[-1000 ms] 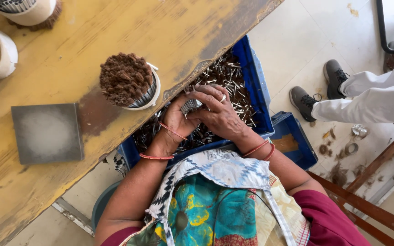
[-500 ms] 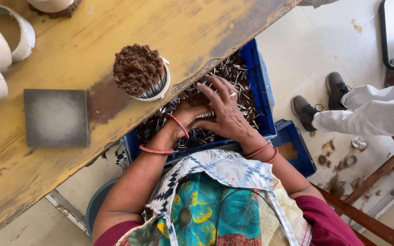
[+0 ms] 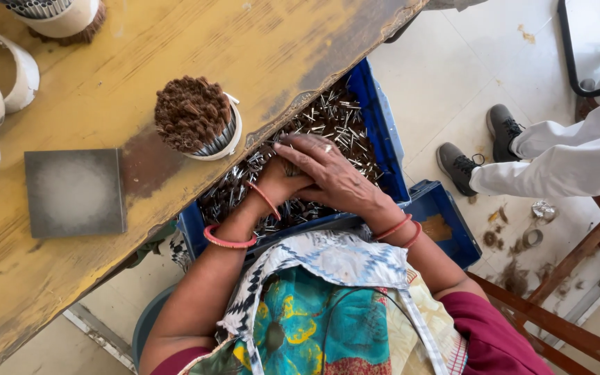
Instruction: The person sorts metal ferrules in a blue bin, picking through the pile and placing selected pieces aside. They then take a round bristle brush head, press and shape its bristles by hand, and set small finished brush pieces on the table.
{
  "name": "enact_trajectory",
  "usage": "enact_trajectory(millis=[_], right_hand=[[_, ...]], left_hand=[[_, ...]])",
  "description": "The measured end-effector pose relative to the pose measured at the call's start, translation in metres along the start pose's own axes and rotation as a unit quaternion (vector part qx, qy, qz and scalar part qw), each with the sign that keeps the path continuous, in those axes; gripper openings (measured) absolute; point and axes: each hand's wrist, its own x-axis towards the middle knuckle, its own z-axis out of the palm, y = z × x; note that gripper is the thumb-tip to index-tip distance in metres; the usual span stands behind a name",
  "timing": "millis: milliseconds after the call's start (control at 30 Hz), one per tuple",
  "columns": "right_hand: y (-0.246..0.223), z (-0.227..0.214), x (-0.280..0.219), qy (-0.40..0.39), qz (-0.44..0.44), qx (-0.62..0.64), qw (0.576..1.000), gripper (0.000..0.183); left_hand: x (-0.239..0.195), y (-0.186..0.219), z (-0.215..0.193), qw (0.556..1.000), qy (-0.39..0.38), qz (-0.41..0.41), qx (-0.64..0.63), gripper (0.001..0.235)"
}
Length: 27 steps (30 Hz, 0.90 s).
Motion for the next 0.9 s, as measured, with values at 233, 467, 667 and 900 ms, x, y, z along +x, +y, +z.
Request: enact_trajectory(millis=[233,467,667,900], right_hand=[[-0.014,-0.049,-0.02,0.029,0.17,0.138,0.975,0.051],[-0.038,-0.047,0.017,-0.014,0.053,0.125,0.991,0.045],[-0.061,-0.042,0.057,0.0,0.004,0.12,0.993,0.028],[-0.076,-0.065,0.109,-0.046,0.035,0.096,0.994,0.015]], left_hand=[[-0.056,0.079,0.046,0.887,0.084,0.293,0.346,0.057],[-0.087,0.09,0.045,0.888,0.132,0.268,0.349,0.095],[-0.133,0.1,0.026,0.776,0.224,0.357,0.469,0.068],[-0.158,0.118,0.011,0.783,0.373,0.374,0.328,0.019]])
